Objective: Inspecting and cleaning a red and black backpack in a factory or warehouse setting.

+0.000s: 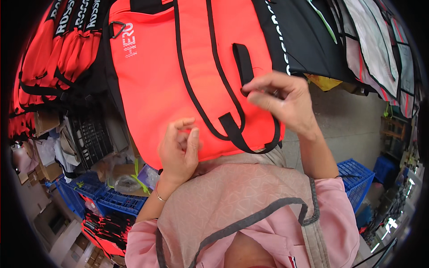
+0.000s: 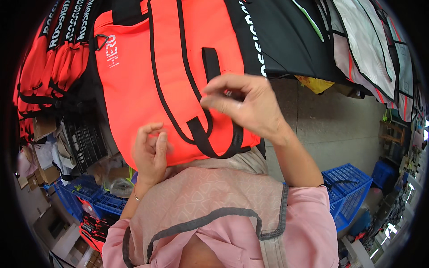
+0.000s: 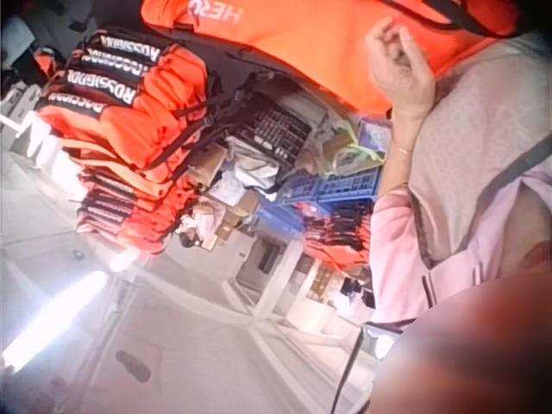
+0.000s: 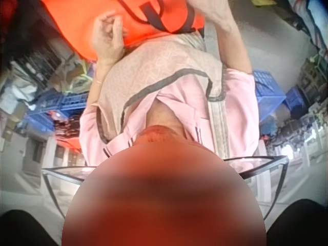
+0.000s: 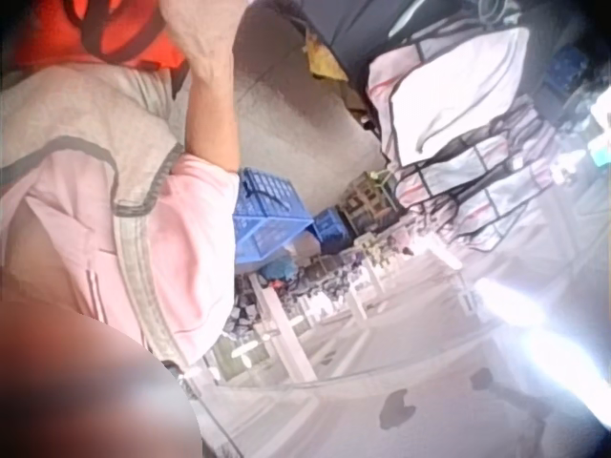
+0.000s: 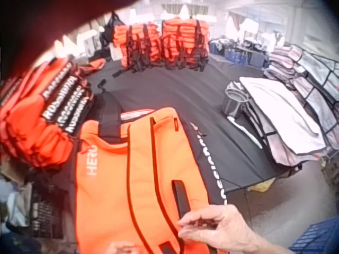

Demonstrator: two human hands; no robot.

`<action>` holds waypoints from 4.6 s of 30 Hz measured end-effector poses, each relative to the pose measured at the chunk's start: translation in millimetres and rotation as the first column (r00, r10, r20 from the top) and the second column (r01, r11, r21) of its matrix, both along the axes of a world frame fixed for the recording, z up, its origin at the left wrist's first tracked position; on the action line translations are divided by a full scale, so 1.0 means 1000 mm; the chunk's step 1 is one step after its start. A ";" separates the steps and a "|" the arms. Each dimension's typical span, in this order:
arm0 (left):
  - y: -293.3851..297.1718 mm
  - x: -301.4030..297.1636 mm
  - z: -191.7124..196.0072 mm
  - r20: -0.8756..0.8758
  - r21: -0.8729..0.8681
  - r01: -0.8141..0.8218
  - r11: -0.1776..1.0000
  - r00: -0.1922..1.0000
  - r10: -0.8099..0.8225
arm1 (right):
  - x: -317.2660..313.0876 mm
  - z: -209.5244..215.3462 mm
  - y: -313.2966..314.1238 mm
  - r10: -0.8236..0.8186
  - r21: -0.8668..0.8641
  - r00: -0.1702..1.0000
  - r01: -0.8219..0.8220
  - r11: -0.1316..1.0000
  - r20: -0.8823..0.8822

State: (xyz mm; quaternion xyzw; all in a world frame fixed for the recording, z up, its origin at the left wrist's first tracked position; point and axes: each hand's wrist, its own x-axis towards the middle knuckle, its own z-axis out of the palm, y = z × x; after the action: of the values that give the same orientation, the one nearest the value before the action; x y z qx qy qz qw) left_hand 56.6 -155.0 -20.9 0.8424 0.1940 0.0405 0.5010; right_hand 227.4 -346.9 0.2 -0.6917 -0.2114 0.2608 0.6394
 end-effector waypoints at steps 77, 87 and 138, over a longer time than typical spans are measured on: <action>-0.025 0.015 -0.036 0.087 -0.706 -0.083 0.703 0.976 0.202 | -0.014 0.015 0.031 0.458 -0.497 0.323 0.045 0.867 0.828; -0.024 0.016 -0.035 0.081 -0.703 -0.080 0.706 0.978 0.192 | -0.018 0.019 0.032 0.583 -0.592 0.145 0.016 0.806 0.799; -0.002 0.010 -0.034 0.001 -0.889 -0.022 0.457 0.999 0.051 | -0.051 -0.030 0.026 0.277 -0.267 0.819 -0.158 0.951 0.503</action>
State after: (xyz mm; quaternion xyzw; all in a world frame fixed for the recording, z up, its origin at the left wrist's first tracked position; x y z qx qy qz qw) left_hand 66.2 -156.9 -54.6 0.4535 0.1978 -0.0440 0.8679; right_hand 176.4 -320.9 -30.1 -0.7721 -0.4299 0.1505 0.4431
